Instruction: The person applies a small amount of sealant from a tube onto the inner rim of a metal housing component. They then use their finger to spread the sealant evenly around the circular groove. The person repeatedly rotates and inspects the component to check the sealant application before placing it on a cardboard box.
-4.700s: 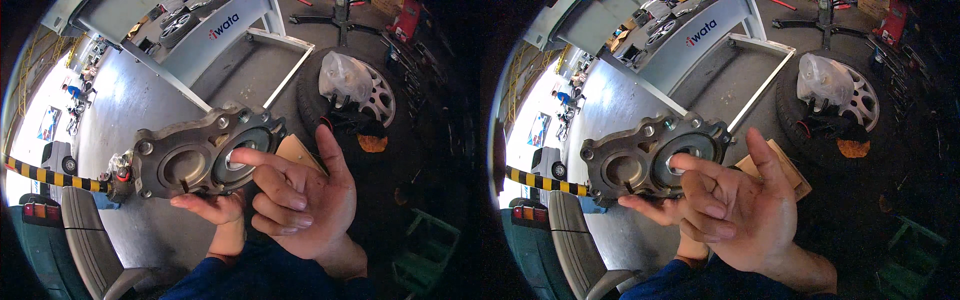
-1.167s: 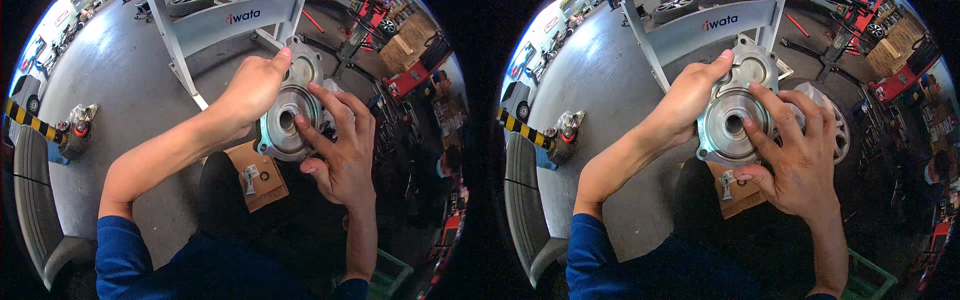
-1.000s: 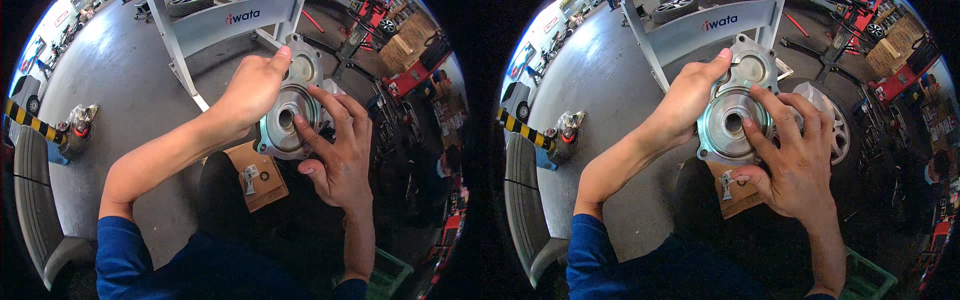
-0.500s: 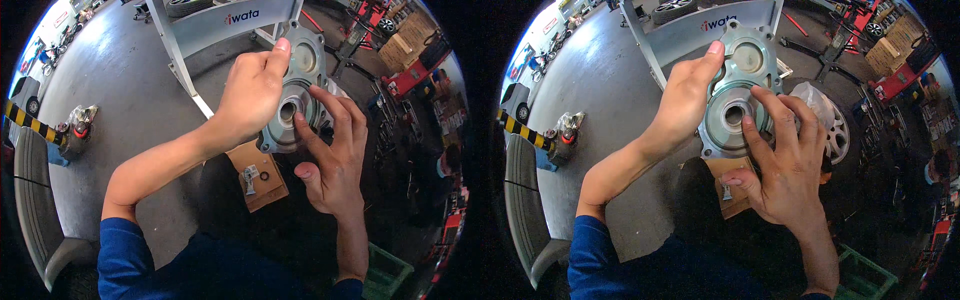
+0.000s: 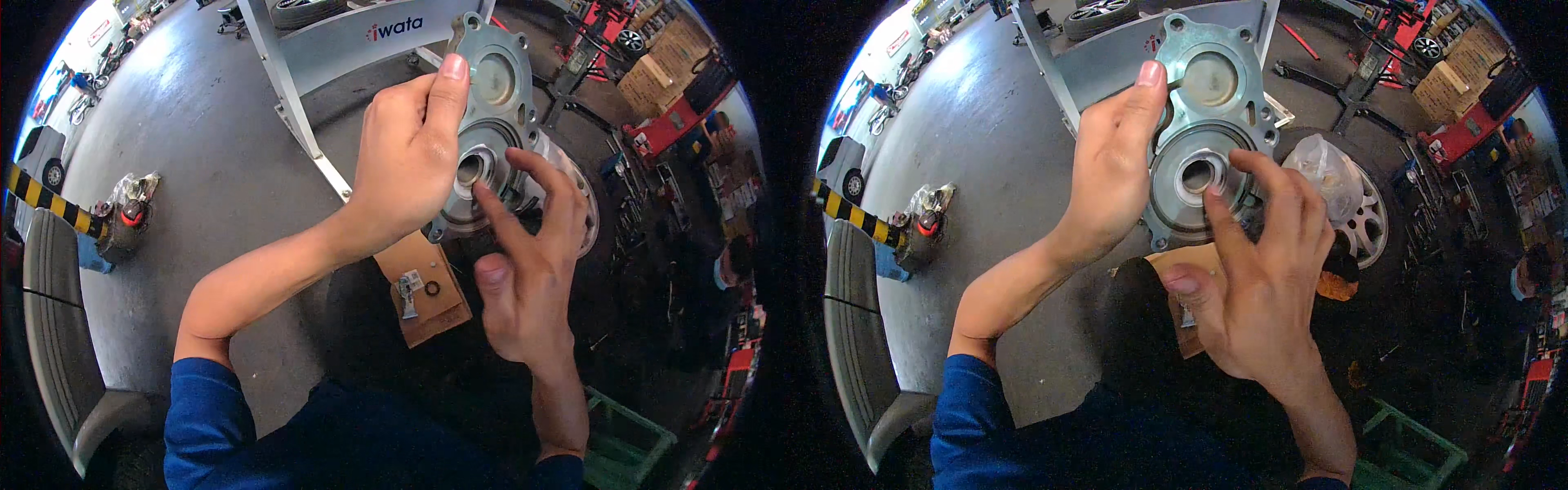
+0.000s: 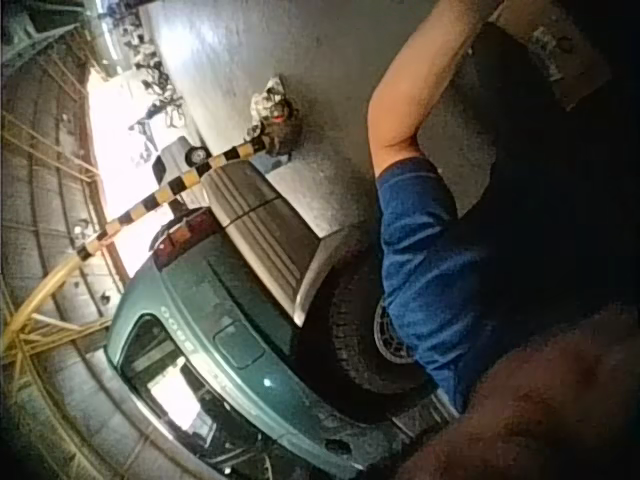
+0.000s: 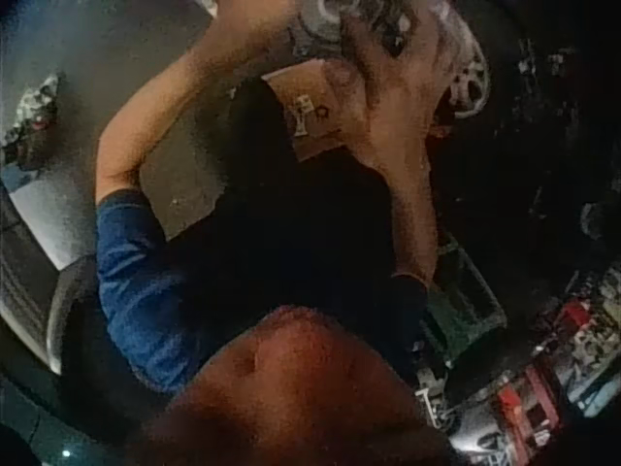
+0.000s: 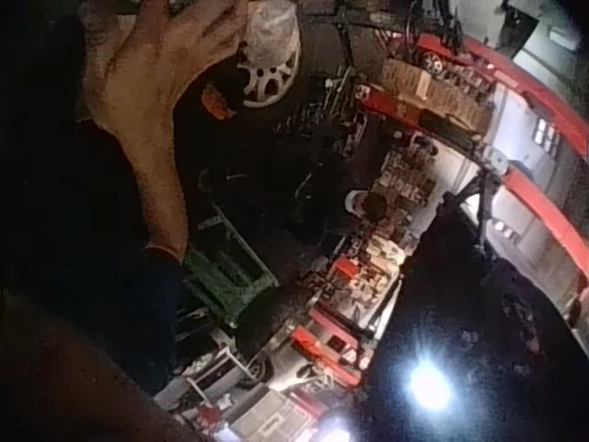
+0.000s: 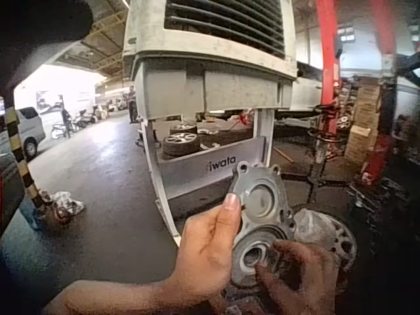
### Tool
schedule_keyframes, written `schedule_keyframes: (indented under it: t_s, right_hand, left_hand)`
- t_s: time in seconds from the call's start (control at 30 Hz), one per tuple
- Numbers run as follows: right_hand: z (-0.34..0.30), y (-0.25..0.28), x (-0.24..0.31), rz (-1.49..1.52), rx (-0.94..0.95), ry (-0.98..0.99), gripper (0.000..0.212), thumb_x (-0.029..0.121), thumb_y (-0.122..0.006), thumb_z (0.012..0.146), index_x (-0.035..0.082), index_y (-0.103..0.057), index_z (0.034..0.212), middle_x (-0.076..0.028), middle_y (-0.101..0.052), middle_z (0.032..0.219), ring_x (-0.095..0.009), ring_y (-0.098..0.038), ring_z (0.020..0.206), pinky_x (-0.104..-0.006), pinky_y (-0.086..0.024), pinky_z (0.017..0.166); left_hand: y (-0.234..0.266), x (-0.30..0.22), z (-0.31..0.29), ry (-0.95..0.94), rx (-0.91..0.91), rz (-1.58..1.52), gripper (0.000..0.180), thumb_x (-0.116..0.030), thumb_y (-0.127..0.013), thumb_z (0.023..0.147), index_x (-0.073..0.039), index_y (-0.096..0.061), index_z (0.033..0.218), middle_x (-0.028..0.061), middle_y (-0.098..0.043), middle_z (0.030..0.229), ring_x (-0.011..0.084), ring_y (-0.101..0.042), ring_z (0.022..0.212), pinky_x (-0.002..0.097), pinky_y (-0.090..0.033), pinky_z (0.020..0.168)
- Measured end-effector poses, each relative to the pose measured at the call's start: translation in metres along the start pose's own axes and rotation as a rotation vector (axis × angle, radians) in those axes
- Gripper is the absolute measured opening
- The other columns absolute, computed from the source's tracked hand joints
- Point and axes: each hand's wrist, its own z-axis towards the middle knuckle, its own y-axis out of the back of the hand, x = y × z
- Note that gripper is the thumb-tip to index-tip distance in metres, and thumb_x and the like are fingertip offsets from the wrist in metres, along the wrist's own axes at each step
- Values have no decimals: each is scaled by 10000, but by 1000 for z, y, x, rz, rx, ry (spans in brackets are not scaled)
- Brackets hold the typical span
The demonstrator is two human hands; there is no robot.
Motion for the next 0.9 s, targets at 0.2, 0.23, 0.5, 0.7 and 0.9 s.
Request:
schedule_keyframes:
  t_s: [0.2,0.23,0.5,0.7,0.9]
  right_hand:
    - [3,16,-28,546,-69,-211,1074,789,11,885,46,-687,1223,-147,-330,1498,-286,-297,1398,-477,-217,1163]
    - [2,12,-33,597,-85,-218,1081,791,19,880,49,-686,1226,-144,-307,1520,-286,-260,1426,-478,-193,1177]
    - [-1,-8,-25,577,-141,-272,1063,784,13,886,59,-685,1229,-103,-107,1636,-283,-71,1504,-528,-22,1201]
    - [-1,-14,-21,573,-124,-261,1029,770,14,897,98,-684,1244,-121,-123,1629,-326,-97,1498,-554,-32,1194]
    - [-8,-10,-18,139,-156,-116,815,701,-112,962,205,-678,1273,-184,-205,1603,-389,-147,1471,-524,-90,1180]
  left_hand:
    - [4,2,7,11,8,-154,607,-420,-389,1066,28,-468,664,-9,-383,588,91,-336,607,329,-312,544]
    - [5,0,7,29,12,-158,607,-421,-388,1066,28,-473,668,-12,-387,595,90,-338,615,325,-316,549]
    - [4,5,8,34,14,-176,617,-434,-382,1064,38,-483,680,-8,-406,600,96,-349,625,334,-331,562]
    - [3,-2,7,84,-4,-166,628,-437,-381,1062,44,-498,674,10,-411,581,102,-366,611,348,-347,562]
    - [3,2,9,106,11,-143,636,-447,-393,1053,53,-530,684,35,-438,562,115,-393,593,362,-372,567]
